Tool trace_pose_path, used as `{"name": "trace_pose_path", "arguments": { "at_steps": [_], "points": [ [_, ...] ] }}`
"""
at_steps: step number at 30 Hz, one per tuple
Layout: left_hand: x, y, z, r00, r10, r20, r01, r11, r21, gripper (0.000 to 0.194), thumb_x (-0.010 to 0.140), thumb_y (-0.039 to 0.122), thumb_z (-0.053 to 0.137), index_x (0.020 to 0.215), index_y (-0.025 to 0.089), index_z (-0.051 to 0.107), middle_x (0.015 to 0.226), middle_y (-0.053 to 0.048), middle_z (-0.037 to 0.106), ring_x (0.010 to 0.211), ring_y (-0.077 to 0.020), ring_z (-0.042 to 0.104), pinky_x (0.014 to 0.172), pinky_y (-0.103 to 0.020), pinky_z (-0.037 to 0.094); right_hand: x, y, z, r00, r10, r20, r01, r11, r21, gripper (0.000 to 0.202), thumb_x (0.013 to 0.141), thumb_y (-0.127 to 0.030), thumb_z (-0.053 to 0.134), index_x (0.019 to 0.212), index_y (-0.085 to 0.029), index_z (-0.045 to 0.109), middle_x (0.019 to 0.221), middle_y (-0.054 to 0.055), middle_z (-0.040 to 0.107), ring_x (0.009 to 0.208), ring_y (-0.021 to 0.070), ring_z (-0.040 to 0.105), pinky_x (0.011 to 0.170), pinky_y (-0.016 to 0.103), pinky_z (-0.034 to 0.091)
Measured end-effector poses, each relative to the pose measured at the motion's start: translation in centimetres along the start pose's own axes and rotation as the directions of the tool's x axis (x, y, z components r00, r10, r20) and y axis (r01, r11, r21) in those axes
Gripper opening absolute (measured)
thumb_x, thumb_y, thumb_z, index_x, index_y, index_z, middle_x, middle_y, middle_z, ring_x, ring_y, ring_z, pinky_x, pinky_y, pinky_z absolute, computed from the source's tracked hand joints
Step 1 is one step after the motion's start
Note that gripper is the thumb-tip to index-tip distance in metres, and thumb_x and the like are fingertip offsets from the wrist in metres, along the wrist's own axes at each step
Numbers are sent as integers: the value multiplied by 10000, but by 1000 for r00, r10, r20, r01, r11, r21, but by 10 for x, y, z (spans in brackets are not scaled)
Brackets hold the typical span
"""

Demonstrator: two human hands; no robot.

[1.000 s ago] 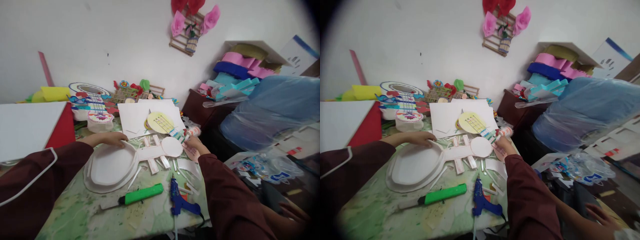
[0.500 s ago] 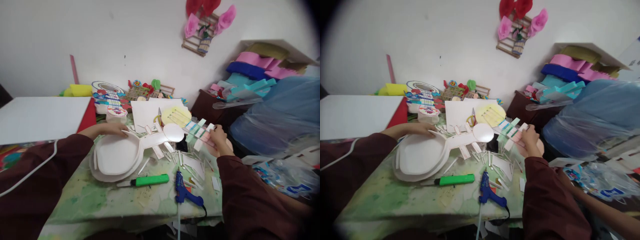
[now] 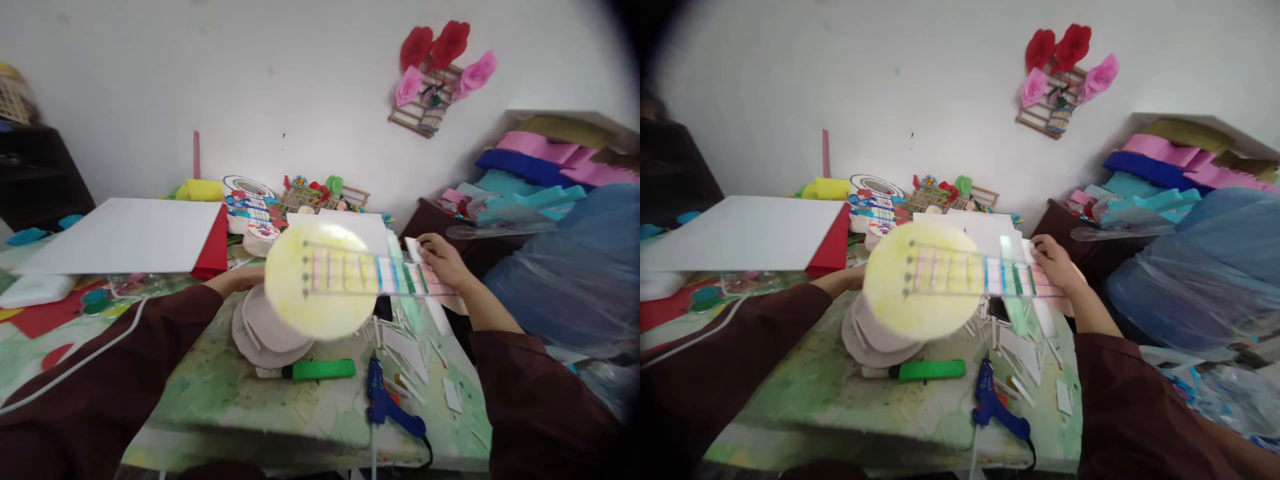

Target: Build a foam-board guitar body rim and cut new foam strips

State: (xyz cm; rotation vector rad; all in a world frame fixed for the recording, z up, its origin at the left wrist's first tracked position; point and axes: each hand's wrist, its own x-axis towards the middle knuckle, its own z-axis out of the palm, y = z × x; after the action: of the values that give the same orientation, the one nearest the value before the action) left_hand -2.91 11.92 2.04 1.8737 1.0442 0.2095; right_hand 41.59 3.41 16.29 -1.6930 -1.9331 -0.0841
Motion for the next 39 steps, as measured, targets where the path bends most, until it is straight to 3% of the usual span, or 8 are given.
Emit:
{"name": "trace_pose_path", "arguments": {
  "at_steps": [5, 10, 15, 20, 24, 31, 35, 39],
  "points": [
    [0, -6, 10, 984, 6, 176, 50, 950, -307, 650, 702, 714, 507, 1049, 186, 662, 1039, -83, 701, 1003, -263, 621, 838, -351, 512, 26, -50, 42, 908, -229, 352, 271, 960, -74, 292, 869, -266, 424, 1128, -172, 521, 785, 28, 593, 713, 162, 511, 686, 249, 388],
    [5, -16, 12, 944, 112, 311, 104, 792, -602, 646, 738, 704, 510, 1099, 184, 639, 1161, -86, 658, 1133, -250, 561, 951, -334, 449, 57, -76, 76, 828, -283, 484, 413, 892, -185, 321, 885, -262, 421, 1180, -181, 520, 866, 60, 641, 781, 180, 546, 726, 244, 367],
    [5, -22, 12, 944, 151, 295, 101, 717, -690, 648, 763, 709, 480, 1064, 161, 649, 1110, -92, 679, 1090, -253, 580, 930, -333, 455, 84, -79, 117, 842, -212, 495, 377, 889, -261, 322, 887, -253, 424, 1177, -175, 541, 940, 78, 660, 819, 179, 555, 735, 234, 358],
    [2, -28, 9, 957, 17, 288, 202, 672, -713, 590, 731, 637, 585, 1046, 142, 655, 1088, -109, 687, 1061, -282, 603, 857, -348, 505, 92, -67, 153, 858, -175, 483, 330, 909, -256, 307, 885, -246, 415, 1148, -168, 550, 956, 83, 672, 767, 168, 571, 684, 227, 364],
    [0, -26, 12, 951, 131, 279, 119, 679, -724, 592, 656, 411, 750, 1175, 169, 598, 1139, -111, 668, 987, -284, 646, 816, -360, 529, 85, -57, 177, 877, -164, 451, 302, 919, -253, 299, 873, -213, 410, 1129, -160, 556, 926, 84, 685, 747, 174, 590, 679, 238, 374],
    [-2, -20, 13, 976, 107, 192, 81, 636, -767, 499, 636, 274, 765, 1097, 128, 644, 1010, -136, 711, 787, -261, 694, 714, -352, 556, 72, -63, 183, 937, -200, 285, 281, 919, -278, 304, 829, -193, 452, 1099, -105, 559, 1057, 175, 637, 999, 274, 553, 875, 363, 361],
    [-7, -14, 0, 987, 79, 140, 75, 542, -837, 378, 688, 228, 718, 1041, 107, 657, 917, -125, 731, 728, -233, 699, 707, -331, 564, 49, -81, 148, 969, -211, -130, 185, 964, -189, 369, 834, -299, 488, 1157, -121, 512, 1137, 165, 570, 1088, 301, 481, 942, 458, 326],
    [-7, 5, -17, 999, 21, 30, 19, 397, -918, 356, 752, 223, 649, 1069, 62, 635, 860, -139, 734, 733, -234, 704, 722, -316, 567, 18, -106, 110, 863, -21, -504, 70, 995, 78, 445, 819, -448, 531, 1156, -158, 499, 1145, 132, 526, 1115, 276, 452, 963, 481, 320]
  ]
}}
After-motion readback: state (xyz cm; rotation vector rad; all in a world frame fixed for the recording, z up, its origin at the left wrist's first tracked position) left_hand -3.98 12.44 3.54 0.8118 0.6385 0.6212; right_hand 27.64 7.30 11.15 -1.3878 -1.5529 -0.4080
